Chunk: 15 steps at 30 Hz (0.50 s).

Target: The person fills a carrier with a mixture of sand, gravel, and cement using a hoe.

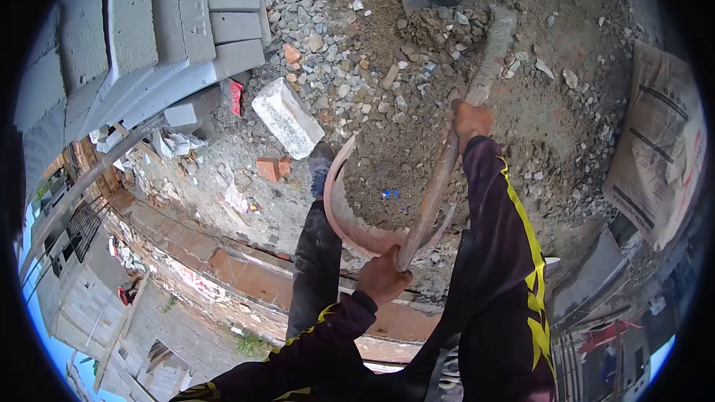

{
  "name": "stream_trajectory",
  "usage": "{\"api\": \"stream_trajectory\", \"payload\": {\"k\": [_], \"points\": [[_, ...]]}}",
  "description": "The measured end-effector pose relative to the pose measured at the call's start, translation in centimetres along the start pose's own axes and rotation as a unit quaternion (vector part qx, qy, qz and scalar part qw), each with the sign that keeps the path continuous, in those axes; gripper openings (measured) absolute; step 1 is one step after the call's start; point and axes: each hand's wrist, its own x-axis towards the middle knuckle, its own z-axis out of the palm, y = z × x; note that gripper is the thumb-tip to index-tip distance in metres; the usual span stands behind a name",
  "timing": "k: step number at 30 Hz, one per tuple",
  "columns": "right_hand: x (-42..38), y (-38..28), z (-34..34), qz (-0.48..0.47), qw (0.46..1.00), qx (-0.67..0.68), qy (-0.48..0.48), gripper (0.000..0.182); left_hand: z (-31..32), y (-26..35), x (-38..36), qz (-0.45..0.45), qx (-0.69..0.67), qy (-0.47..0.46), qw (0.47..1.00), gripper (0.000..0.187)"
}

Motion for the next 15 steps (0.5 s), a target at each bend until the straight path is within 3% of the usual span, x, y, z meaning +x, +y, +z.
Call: {"api": "stream_trajectory", "payload": {"k": [3, 6, 9, 11, 13, 15], "points": [[-4.5, 4.8, 1.0, 0.034, 0.999, -0.039, 0.013, 0.022, 0.3, -4.7, -4.2, -0.035, 0.004, -0.044, 0.998, 0.048], [-3.6, 13.9, 1.5, -0.011, 0.993, -0.102, 0.062, 0.030, -0.1, -7.9, -7.8, -0.070, 0.023, -0.093, 0.993, 0.045], [-10.0, 14.9, 1.5, -0.022, 0.982, -0.147, 0.117, 0.031, -0.4, -10.0, -11.0, -0.086, 0.050, -0.102, 0.990, 0.042], [-10.7, 20.3, 0.9, 0.055, 0.998, -0.024, 0.033, 0.031, -1.9, -12.0, -14.0, -0.095, 0.086, -0.113, 0.985, 0.040], [-14.5, 24.3, 0.7, 0.028, 0.997, -0.001, 0.075, 0.020, -1.9, -15.8, -17.6, -0.090, 0.110, -0.125, 0.982, 0.039], [-21.8, 22.6, -0.4, 0.185, 0.976, 0.109, 0.028, 0.010, -4.1, -16.3, -21.8, -0.114, 0.119, -0.157, 0.974, 0.040]]}}
